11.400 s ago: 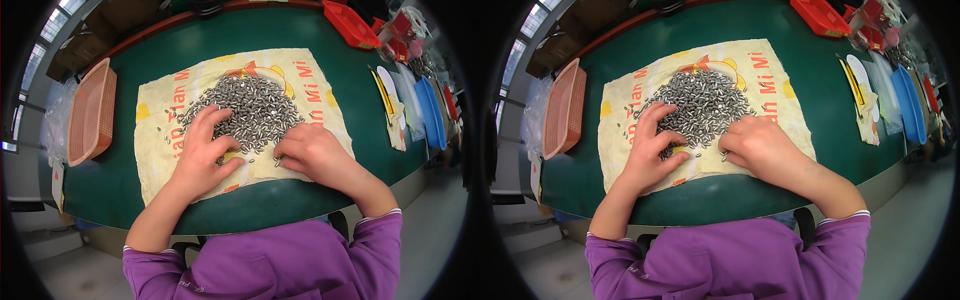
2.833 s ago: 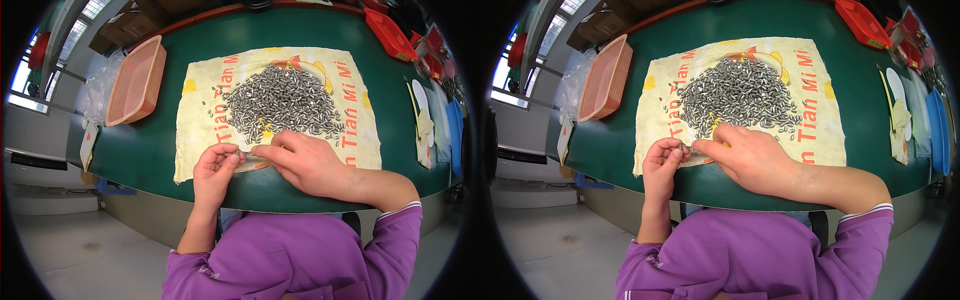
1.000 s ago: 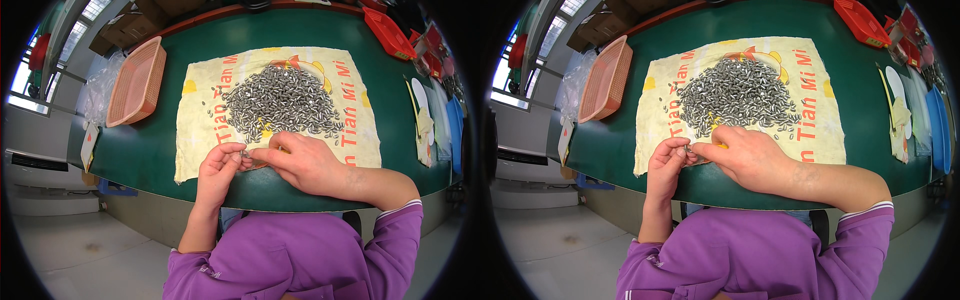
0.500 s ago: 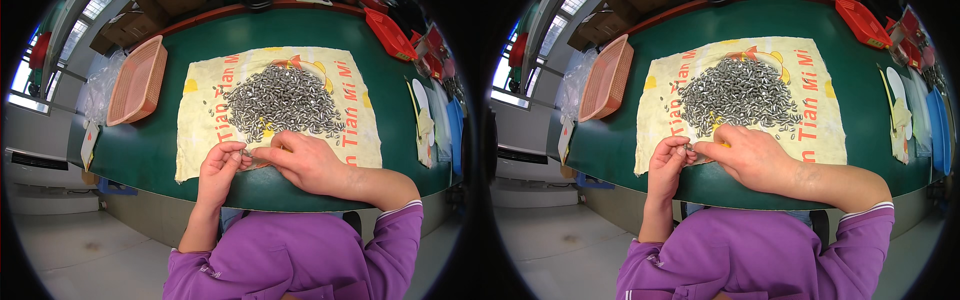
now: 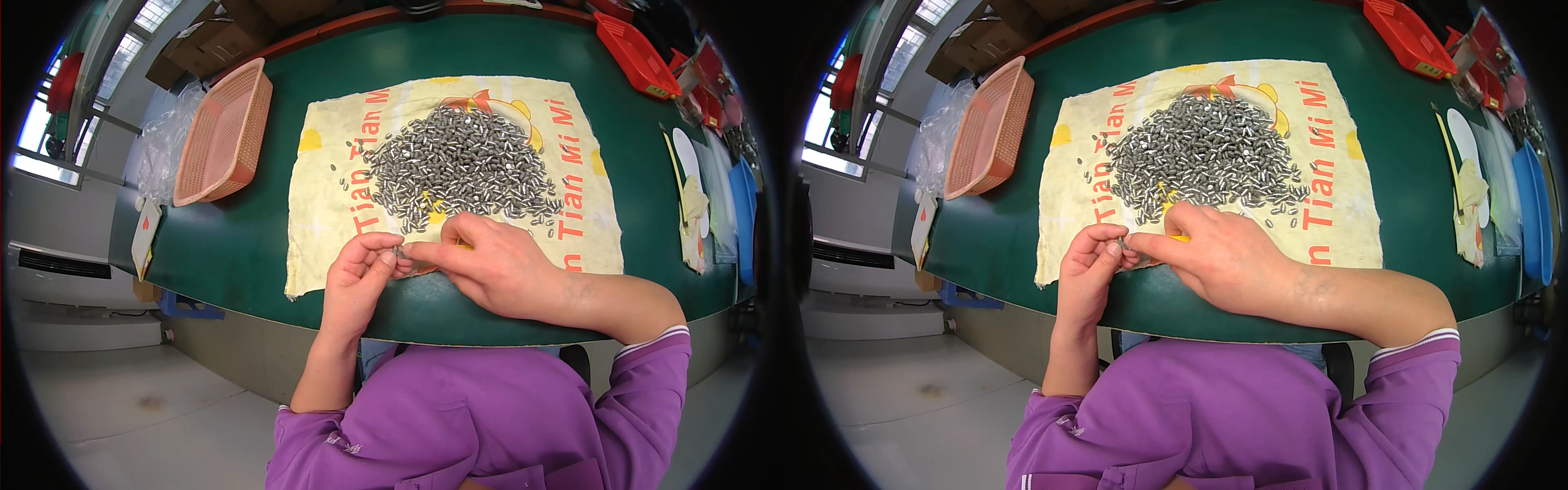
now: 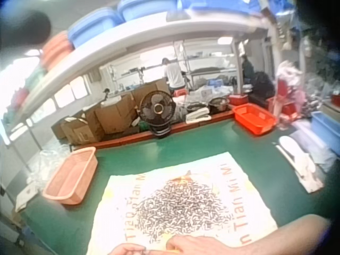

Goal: Inspecting, sorting, and weighing small metal hardware parts at a factory workbench.

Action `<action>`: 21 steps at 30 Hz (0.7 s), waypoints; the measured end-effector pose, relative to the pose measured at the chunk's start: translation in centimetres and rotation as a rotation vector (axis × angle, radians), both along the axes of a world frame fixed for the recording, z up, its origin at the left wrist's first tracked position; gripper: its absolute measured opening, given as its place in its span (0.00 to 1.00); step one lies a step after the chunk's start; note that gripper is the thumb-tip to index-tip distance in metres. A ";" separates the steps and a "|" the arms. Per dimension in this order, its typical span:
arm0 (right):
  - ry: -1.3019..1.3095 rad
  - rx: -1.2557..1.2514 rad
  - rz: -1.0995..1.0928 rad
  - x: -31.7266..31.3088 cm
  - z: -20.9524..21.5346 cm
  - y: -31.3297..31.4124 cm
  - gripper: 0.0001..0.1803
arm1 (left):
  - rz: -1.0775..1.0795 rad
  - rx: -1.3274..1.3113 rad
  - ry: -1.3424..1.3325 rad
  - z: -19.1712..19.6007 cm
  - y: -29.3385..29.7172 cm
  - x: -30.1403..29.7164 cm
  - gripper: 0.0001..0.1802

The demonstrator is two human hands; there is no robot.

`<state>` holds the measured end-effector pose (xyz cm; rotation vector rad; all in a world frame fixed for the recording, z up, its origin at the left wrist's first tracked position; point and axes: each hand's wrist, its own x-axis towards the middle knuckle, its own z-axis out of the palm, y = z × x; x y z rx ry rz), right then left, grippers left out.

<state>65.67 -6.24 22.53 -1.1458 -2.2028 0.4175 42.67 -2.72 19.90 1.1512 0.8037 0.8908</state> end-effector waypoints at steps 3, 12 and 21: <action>-0.020 -0.010 -0.006 0.0 0.1 -0.1 0.25 | 0.006 0.007 0.004 0.0 0.1 0.1 0.11; 0.088 -0.088 0.017 -0.1 -0.1 -0.1 0.27 | 0.016 0.025 -0.023 0.1 -0.1 0.4 0.12; 0.104 -0.075 0.027 -0.1 -0.4 0.0 0.26 | 0.068 0.012 -0.051 0.2 -0.3 0.9 0.13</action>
